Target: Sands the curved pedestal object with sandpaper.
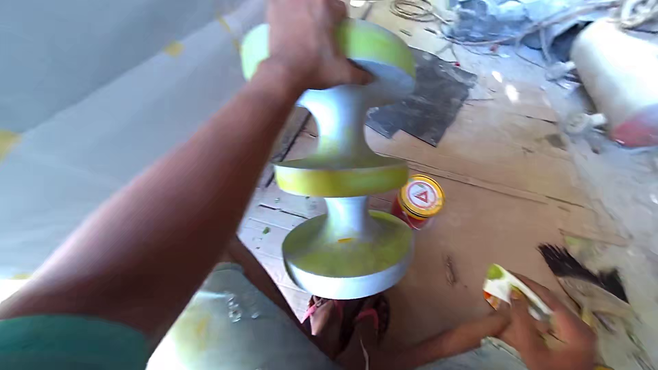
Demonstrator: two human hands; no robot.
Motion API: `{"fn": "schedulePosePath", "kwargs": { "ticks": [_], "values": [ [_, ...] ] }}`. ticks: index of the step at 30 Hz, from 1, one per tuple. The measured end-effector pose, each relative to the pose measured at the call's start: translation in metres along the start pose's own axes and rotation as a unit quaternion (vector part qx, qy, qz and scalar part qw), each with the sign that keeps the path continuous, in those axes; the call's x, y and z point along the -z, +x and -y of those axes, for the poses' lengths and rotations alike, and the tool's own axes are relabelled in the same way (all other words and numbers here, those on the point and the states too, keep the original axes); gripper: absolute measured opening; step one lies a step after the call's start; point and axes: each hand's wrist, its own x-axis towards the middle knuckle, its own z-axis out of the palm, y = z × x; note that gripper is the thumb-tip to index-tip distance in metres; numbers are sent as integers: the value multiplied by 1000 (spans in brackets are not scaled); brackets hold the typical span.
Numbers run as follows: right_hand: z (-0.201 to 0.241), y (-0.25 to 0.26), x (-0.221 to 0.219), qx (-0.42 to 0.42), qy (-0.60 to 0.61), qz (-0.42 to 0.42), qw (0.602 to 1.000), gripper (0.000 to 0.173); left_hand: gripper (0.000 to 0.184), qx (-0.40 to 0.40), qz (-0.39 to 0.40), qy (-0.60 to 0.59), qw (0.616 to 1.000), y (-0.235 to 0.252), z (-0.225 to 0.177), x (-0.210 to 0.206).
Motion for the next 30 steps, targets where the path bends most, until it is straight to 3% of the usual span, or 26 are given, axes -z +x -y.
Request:
{"fn": "schedulePosePath", "kwargs": {
  "ticks": [5, 10, 13, 17, 21, 23, 26, 30],
  "values": [
    [39, 79, -143, 211, -37, 89, 973, 30, 85, -7, -5, 33, 999, 1, -21, 2],
    [69, 117, -208, 341, -173, 95, 919, 35, 74, -29, -13, 28, 999, -1, -26, 3],
    [77, 119, -225, 365, -252, 132, 887, 41, 70, -36, -20, 20, 999, -1, -24, 1],
    [96, 108, -228, 344, -346, 221, 845, 32, 61, -52, -27, 11, 998, 1, -24, -2],
    [105, 110, -213, 315, -356, 330, 815, 36, 60, -63, -28, 1, 998, 2, -25, -3],
    [101, 113, -208, 354, -328, 310, 819, 33, 60, -67, -29, 0, 997, 2, -25, -3],
    [101, 117, -212, 394, -314, 232, 832, 44, 62, -69, -26, 3, 997, 3, -28, -3],
    [112, 112, -230, 336, -379, 204, 838, 45, 62, -75, -19, 2, 997, 6, -31, -4]
  ]
}}
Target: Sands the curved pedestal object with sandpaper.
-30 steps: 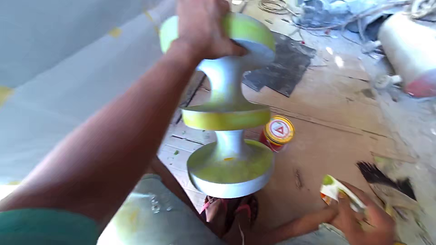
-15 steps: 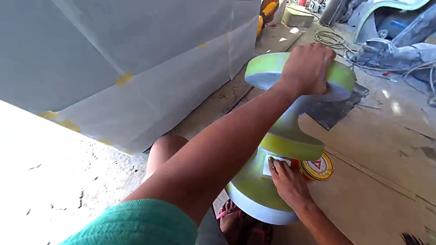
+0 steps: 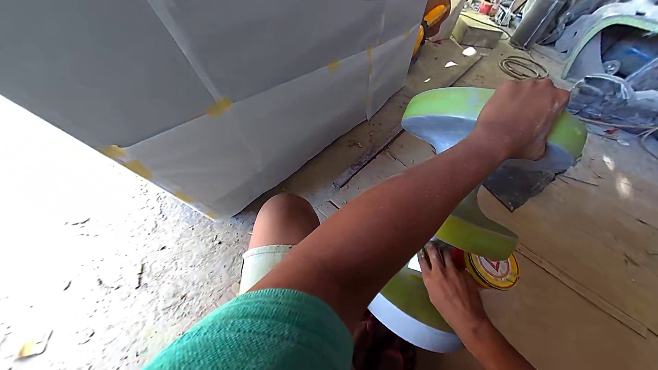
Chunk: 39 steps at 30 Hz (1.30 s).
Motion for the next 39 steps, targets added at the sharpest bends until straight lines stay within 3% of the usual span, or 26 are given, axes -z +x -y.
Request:
{"fn": "schedulePosePath", "kwargs": {
  "ticks": [5, 9, 11, 13, 17, 22, 26, 29, 31, 34, 39],
  "values": [
    [7, -1, 0, 16, -8, 42, 999, 36, 61, 2, 0, -12, 1000, 0, 3, 1],
    [0, 7, 7, 15, -13, -33, 999, 35, 58, 2, 3, -21, 1000, 0, 4, 3],
    [4, 10, 6, -9, -23, -23, 999, 36, 57, -1, 3, -30, 1000, -1, 3, 4],
    [10, 9, 4, -6, -22, 10, 1000, 31, 59, -4, 0, -36, 999, -2, 3, 4],
    [13, 7, 9, 22, 32, 119, 992, 38, 58, -7, 6, -37, 999, -4, 1, 6],
    [2, 9, 22, 43, 143, 246, 958, 43, 57, -21, 4, -40, 999, -5, 0, 6],
    [-18, 5, 22, 59, 198, 209, 956, 37, 55, -21, -5, -36, 999, -4, 1, 4],
    [-21, 3, 12, 58, 133, 27, 989, 33, 54, -16, -12, -40, 999, -4, 1, 3],
    [-17, 4, 7, 38, 58, -45, 997, 32, 53, -17, -17, -40, 999, -4, 0, 0],
    [-1, 1, 7, 7, 37, 5, 999, 36, 50, -16, -26, -38, 999, -1, -2, -3],
    [9, -2, 12, 15, 122, 127, 984, 40, 53, -9, -34, -51, 998, 1, -1, -7]
  ]
}}
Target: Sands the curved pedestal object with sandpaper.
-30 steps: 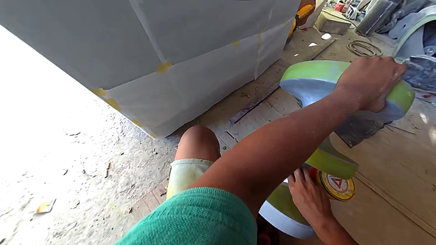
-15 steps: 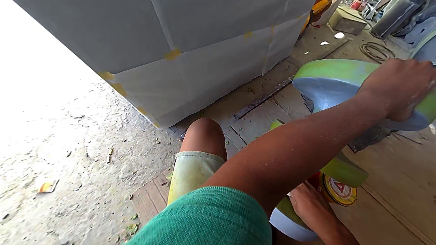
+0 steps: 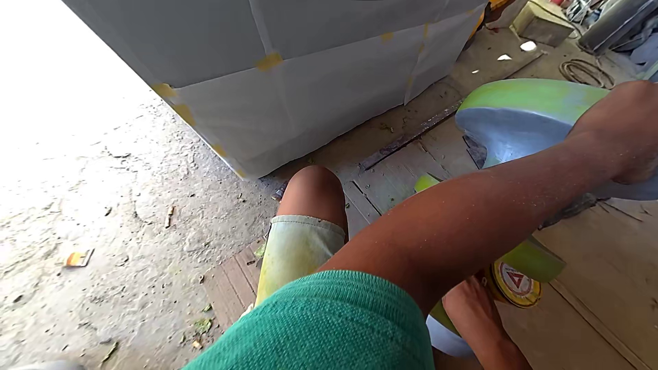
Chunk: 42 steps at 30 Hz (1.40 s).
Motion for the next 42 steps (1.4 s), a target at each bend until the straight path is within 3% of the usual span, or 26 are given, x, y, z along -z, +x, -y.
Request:
{"fn": "schedulePosePath", "kwargs": {
  "ticks": [5, 7, 9, 13, 17, 20, 27, 31, 35, 38, 42],
  "values": [
    [-12, 3, 19, 23, 122, 137, 983, 38, 55, -24, -4, 12, 1000, -5, 3, 4],
    [-26, 3, 21, 34, 210, 151, 965, 37, 59, -25, 9, 11, 1000, -8, 5, 10],
    [-43, -2, 14, 36, 276, 79, 957, 35, 59, -20, 8, 2, 1000, -10, 11, 14],
    [-71, -11, -14, 11, 237, -203, 950, 36, 70, -2, 24, 12, 1000, -12, 31, 16],
    [-80, -5, -38, 46, 148, -313, 937, 32, 69, 3, 24, 23, 999, -7, 41, 12],
    [-70, 0, -46, 63, 69, -285, 954, 36, 67, 6, 25, 19, 999, -7, 38, 12],
    [-73, -17, -28, 84, -15, -94, 992, 38, 68, 11, 36, 20, 999, -1, 37, 7],
    [-75, -14, -11, 122, -40, -159, 979, 41, 70, 11, 40, 31, 999, 6, 35, 4],
    [-33, 14, 15, 40, -137, -190, 971, 43, 70, 10, 50, 35, 998, 12, 30, 0],
    [-7, 30, 8, -14, -157, -129, 979, 31, 70, 8, 56, 35, 998, 14, 27, -1],
    [8, 34, -3, -30, -121, -37, 992, 32, 70, 8, 48, 34, 998, 15, 31, -2]
  ]
}}
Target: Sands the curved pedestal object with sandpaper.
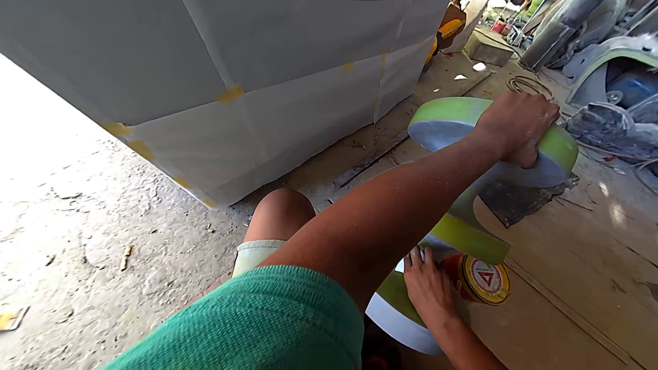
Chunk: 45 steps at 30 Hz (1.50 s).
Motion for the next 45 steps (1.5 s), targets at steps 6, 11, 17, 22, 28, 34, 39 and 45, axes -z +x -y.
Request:
{"fn": "schedulePosePath", "kwargs": {
  "ticks": [6, 11, 17, 22, 28, 34, 39, 45],
  "values": [
    [-17, 1, 25, 62, 154, 194, 967, 44, 69, -10, -17, -8, 1000, -8, 14, 0],
    [-52, -13, 15, 128, 333, 206, 911, 46, 73, 6, -16, 3, 1000, -25, 28, 9],
    [-72, -34, -38, 35, 454, -135, 880, 38, 71, 5, -37, -3, 999, -45, 46, 16],
    [-47, -30, -45, 31, 262, -208, 942, 41, 69, -8, -44, -15, 999, -46, 41, 16],
    [-47, -47, -25, 84, 172, 36, 981, 46, 70, -6, -35, -10, 999, -40, 37, 14],
    [-70, -58, -30, 116, 170, -144, 968, 43, 69, -14, -40, -12, 999, -37, 37, 11],
    [-42, -32, -11, 47, 61, -244, 967, 51, 69, -10, -37, -12, 999, -33, 34, 9],
    [-17, -18, -21, 2, -23, -181, 983, 51, 68, -8, -38, -17, 999, -33, 33, 9]
  ]
}}
